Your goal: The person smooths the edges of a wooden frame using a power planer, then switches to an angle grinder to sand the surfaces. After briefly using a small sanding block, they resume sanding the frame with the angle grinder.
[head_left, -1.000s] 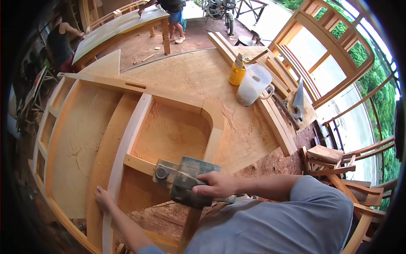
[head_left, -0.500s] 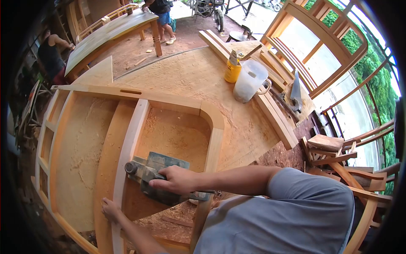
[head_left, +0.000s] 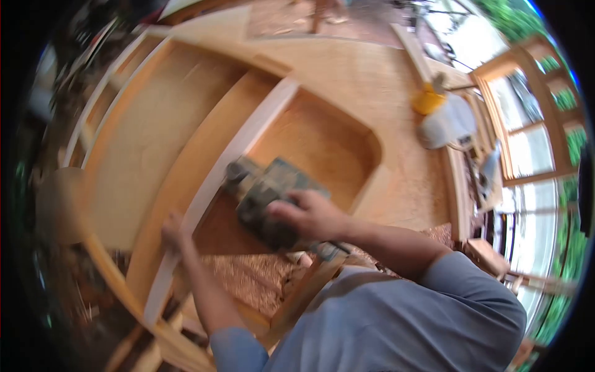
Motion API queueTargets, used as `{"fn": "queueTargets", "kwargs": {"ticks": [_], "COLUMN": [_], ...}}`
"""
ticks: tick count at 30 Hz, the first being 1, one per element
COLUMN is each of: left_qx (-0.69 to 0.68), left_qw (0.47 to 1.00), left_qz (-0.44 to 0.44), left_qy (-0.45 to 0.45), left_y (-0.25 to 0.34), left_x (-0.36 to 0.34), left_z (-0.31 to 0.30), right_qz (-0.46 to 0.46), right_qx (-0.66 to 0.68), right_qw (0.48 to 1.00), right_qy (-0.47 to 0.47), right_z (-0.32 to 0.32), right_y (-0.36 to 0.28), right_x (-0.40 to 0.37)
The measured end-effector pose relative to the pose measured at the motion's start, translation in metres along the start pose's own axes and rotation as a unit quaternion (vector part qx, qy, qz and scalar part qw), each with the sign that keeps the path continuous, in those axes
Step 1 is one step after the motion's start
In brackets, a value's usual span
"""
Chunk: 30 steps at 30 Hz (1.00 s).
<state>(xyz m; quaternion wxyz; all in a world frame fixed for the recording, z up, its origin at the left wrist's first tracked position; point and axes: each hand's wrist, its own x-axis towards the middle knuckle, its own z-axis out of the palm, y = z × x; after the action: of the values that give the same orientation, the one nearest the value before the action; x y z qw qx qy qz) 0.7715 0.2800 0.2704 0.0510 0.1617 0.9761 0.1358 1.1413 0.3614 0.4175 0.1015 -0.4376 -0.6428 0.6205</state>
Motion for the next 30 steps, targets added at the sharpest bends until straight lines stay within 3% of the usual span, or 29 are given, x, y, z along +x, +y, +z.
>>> {"fn": "queueTargets", "kwargs": {"ticks": [2, 5, 7, 10, 14, 15, 17, 24, 26, 30], "left_qx": [0.016, -0.013, -0.008, 0.003, 0.02, 0.03, 0.039, -0.011, -0.008, 0.015], "left_qw": [0.999, 0.999, 0.999, 0.999, 0.999, 0.999, 0.999, 0.999, 0.999, 0.999], "left_qz": [0.026, -0.012, -0.026, -0.03, -0.023, -0.021, -0.014, -0.03, -0.047, -0.039], "left_qy": [-0.02, 0.049, 0.047, 0.02, -0.03, -0.021, -0.014, -0.011, -0.014, -0.021], "left_y": [0.007, 0.01, 0.016, 0.021, 0.013, 0.013, 0.016, 0.024, 0.024, 0.017], "left_x": [-0.005, -0.01, -0.018, -0.018, -0.005, -0.004, -0.008, -0.019, -0.018, -0.006], "left_z": [-0.013, -0.006, -0.012, -0.021, -0.022, -0.024, -0.023, -0.034, -0.035, -0.028], "right_qz": [0.003, 0.003, -0.008, 0.005, -0.071, -0.064, -0.078, -0.015, 0.042, 0.032], "right_qx": [0.033, 0.013, 0.019, -0.035, -0.098, -0.095, 0.015, 0.052, 0.07, 0.149], "right_qw": [0.999, 1.0, 1.0, 0.999, 0.993, 0.993, 0.995, 0.996, 0.993, 0.984], "right_qy": [0.017, -0.007, -0.003, -0.021, 0.011, 0.015, -0.068, -0.072, -0.079, -0.093], "right_z": [0.004, 0.008, 0.007, 0.008, 0.035, 0.033, 0.027, 0.0, -0.012, -0.031], "right_y": [-0.006, -0.006, -0.006, -0.034, -0.054, -0.054, -0.053, 0.007, 0.014, 0.066], "right_x": [-0.001, 0.005, 0.015, 0.039, 0.106, 0.104, 0.096, -0.012, -0.061, -0.146]}}
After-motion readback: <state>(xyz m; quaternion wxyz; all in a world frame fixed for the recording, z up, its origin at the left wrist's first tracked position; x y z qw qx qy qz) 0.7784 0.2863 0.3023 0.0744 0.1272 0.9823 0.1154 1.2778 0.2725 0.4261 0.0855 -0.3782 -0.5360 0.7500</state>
